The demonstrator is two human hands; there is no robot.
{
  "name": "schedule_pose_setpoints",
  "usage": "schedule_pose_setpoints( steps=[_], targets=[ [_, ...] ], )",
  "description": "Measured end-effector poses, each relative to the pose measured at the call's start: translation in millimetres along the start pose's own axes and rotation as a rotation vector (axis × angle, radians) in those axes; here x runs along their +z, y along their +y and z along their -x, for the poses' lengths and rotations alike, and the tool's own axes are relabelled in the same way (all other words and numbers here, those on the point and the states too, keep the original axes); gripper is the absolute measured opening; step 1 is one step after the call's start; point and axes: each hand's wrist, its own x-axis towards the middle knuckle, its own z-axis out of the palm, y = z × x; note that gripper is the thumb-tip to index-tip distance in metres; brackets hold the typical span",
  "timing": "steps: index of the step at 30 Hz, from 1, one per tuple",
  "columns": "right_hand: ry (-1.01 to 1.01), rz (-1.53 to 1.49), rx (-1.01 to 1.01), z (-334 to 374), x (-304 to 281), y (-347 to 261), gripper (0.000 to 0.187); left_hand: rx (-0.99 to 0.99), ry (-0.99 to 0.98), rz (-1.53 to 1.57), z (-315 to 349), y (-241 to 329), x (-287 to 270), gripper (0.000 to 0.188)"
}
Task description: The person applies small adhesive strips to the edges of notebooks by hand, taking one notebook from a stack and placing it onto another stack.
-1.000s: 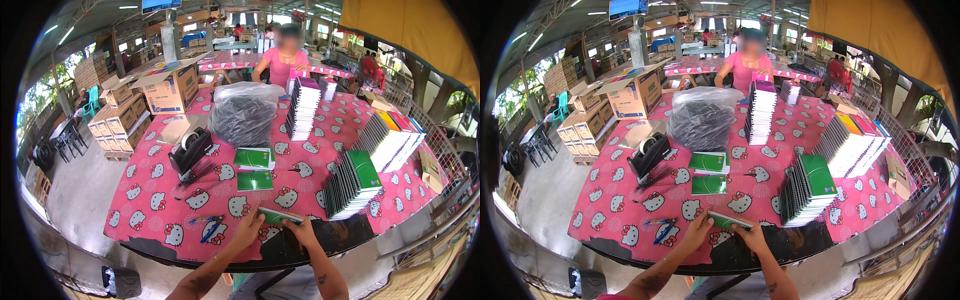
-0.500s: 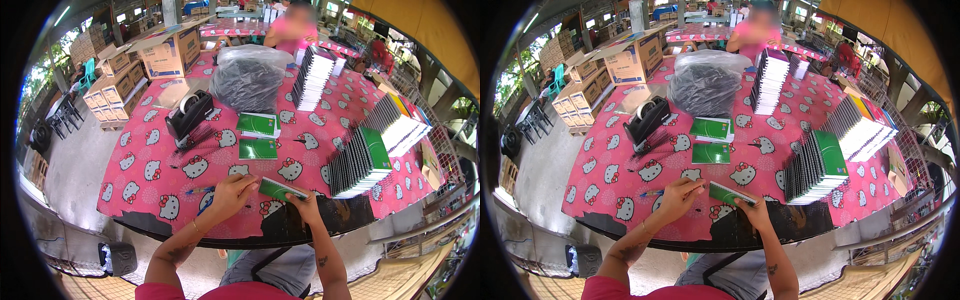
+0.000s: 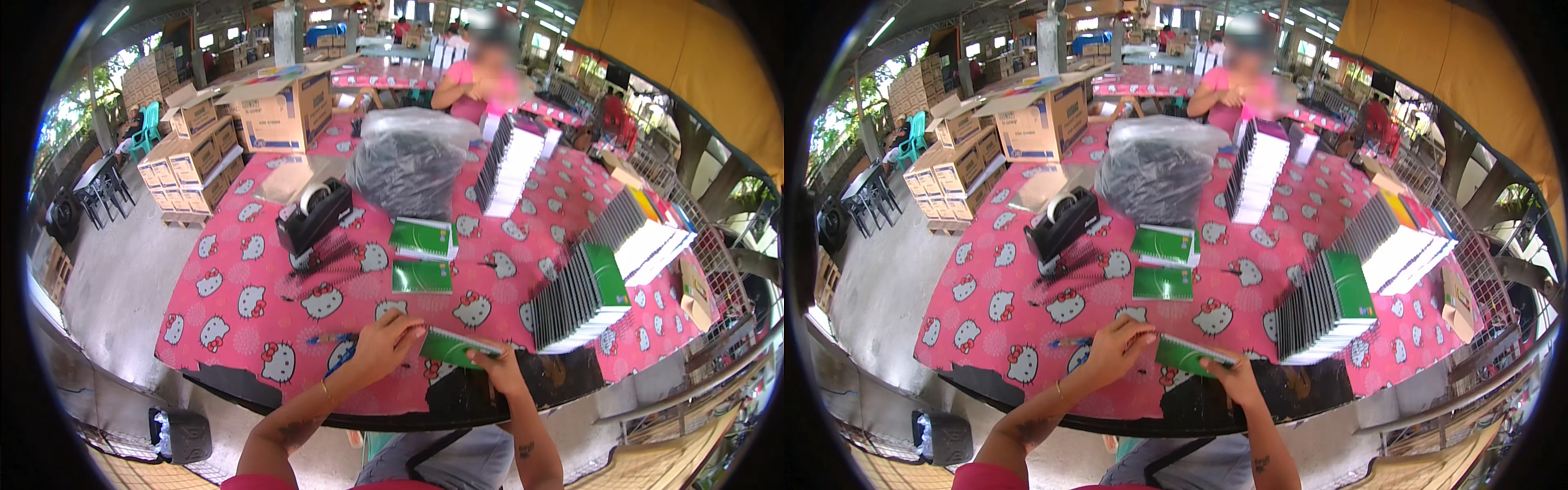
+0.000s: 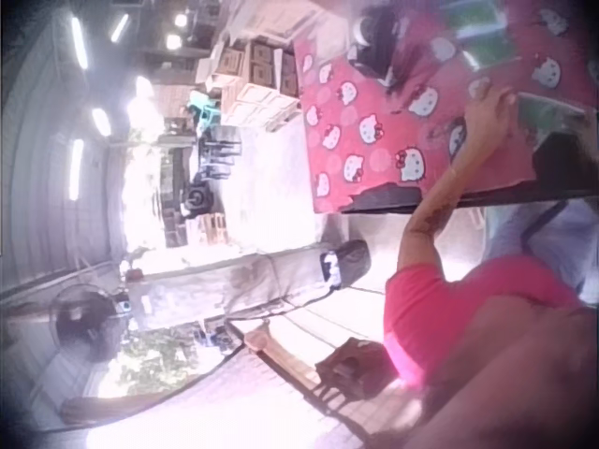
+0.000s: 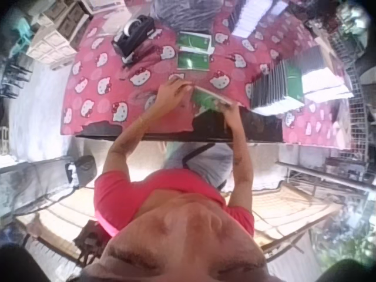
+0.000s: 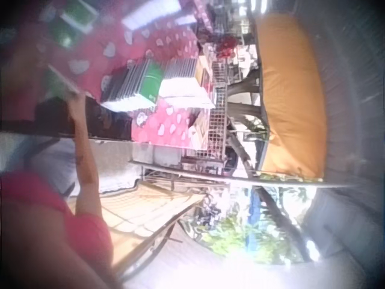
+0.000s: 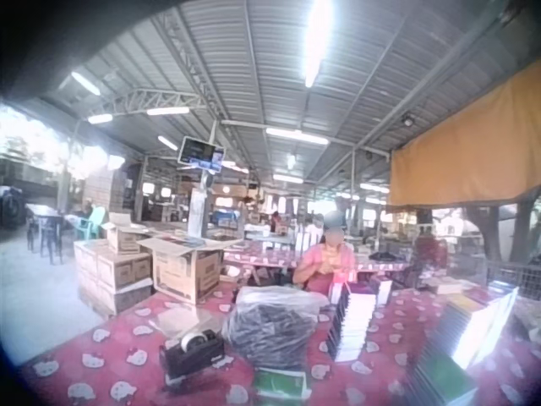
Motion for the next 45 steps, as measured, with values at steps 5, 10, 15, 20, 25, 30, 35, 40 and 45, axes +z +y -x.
schedule_pose_setpoints(
  steps=[5, 10, 15, 20, 25, 30, 35, 40, 45],
  targets=[
    [-0.048, -0.045, -0.043, 0.8, 2.7, -6.4, 0.022, 0.108, -0.056, -0.071, -1.2, 1.8, -7.7, 0.023],
    [-0.064, -0.083, 0.01, 3.4, 3.9, -1.8, 0.021, 0.172, -0.121, -0.124, -2.0, 5.4, -11.2, 0.017],
    [-0.068, -0.079, 0.007, 7.0, 12.2, -8.4, 0.023, 0.22, -0.13, -0.064, -2.6, 3.8, -14.3, 0.02],
    [-0.065, -0.061, 0.011, 6.2, 13.5, -11.4, 0.025, 0.089, -0.305, -0.025, -9.6, 1.3, -21.8, 0.022],
    [-0.039, -0.079, -0.006, 6.6, 20.0, -18.9, 0.025, 0.125, -0.357, -0.173, -16.8, 3.4, -24.8, 0.039],
    [0.133, -0.218, 0.013, 11.5, 33.8, -16.0, 0.025, 0.3, -0.049, -0.671, -5.4, 26.1, -5.7, 0.062],
    [0.182, -0.15, -0.009, 16.5, 39.5, -17.8, 0.023, 0.313, 0.006, -0.738, 11.7, 26.5, 3.4, 0.054],
    [0.16, -0.177, -0.014, 14.6, 38.6, -22.7, 0.023, 0.115, -0.379, -0.036, -30.1, -5.3, -15.7, 0.038],
    [0.205, -0.223, -0.03, 20.9, 38.0, -34.0, 0.022, 0.344, -0.151, -0.314, -33.1, 19.2, -9.2, 0.042]
  ],
)
